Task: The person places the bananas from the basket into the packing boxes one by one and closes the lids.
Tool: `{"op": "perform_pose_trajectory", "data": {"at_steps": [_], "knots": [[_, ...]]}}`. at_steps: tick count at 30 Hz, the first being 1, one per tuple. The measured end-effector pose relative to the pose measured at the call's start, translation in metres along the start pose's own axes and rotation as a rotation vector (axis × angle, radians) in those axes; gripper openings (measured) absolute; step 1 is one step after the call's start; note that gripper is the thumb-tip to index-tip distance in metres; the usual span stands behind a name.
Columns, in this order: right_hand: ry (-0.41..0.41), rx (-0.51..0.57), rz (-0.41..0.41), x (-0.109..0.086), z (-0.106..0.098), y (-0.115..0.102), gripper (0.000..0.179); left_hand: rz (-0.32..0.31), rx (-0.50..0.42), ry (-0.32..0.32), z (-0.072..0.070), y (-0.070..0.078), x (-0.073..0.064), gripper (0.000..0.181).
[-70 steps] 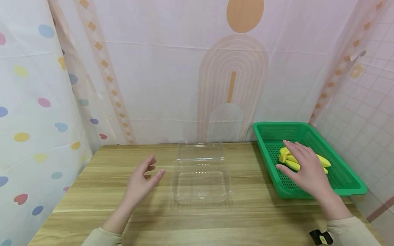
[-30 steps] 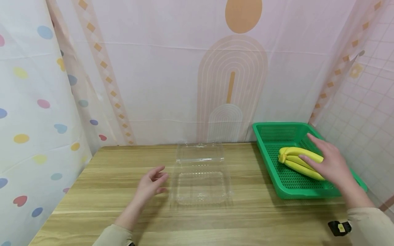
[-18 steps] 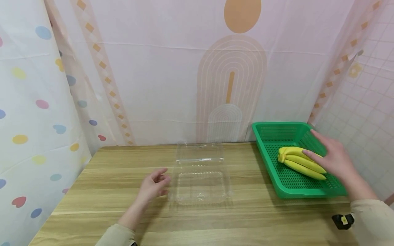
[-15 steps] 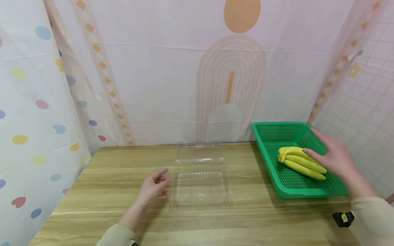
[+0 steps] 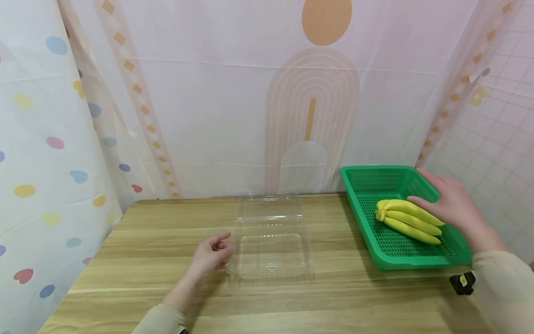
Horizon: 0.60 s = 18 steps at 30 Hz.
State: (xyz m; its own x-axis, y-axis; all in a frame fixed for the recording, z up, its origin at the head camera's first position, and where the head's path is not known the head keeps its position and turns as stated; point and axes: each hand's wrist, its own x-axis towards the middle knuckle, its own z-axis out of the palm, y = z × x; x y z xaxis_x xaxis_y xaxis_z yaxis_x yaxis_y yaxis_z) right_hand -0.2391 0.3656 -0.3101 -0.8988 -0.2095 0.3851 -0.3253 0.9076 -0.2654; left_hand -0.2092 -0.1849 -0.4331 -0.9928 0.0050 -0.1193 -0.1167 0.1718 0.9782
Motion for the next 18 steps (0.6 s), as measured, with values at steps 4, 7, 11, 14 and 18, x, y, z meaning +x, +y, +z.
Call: {"op": "perform_pose_trajectory", "data": {"at_steps": [4,7,11,14,18], "knots": [[-0.015,-0.052,-0.021,0.007,0.001,0.001,0.083,0.004,0.003,-0.003,0.0,-0.001,0.0,0.049],[-0.021,-0.092,-0.046,0.012,0.001,0.002,0.082,0.005,0.005,-0.003,0.0,0.0,0.0,0.048],[-0.037,-0.131,-0.07,0.018,-0.001,0.004,0.08,0.004,0.003,-0.007,0.0,0.0,0.0,0.048],[-0.063,-0.153,-0.071,0.023,-0.002,0.005,0.079,0.004,0.003,-0.011,0.0,-0.001,0.0,0.048],[-0.11,-0.172,-0.056,0.031,-0.003,0.007,0.08,0.006,0.005,-0.014,0.0,-0.001,0.0,0.049]]}}
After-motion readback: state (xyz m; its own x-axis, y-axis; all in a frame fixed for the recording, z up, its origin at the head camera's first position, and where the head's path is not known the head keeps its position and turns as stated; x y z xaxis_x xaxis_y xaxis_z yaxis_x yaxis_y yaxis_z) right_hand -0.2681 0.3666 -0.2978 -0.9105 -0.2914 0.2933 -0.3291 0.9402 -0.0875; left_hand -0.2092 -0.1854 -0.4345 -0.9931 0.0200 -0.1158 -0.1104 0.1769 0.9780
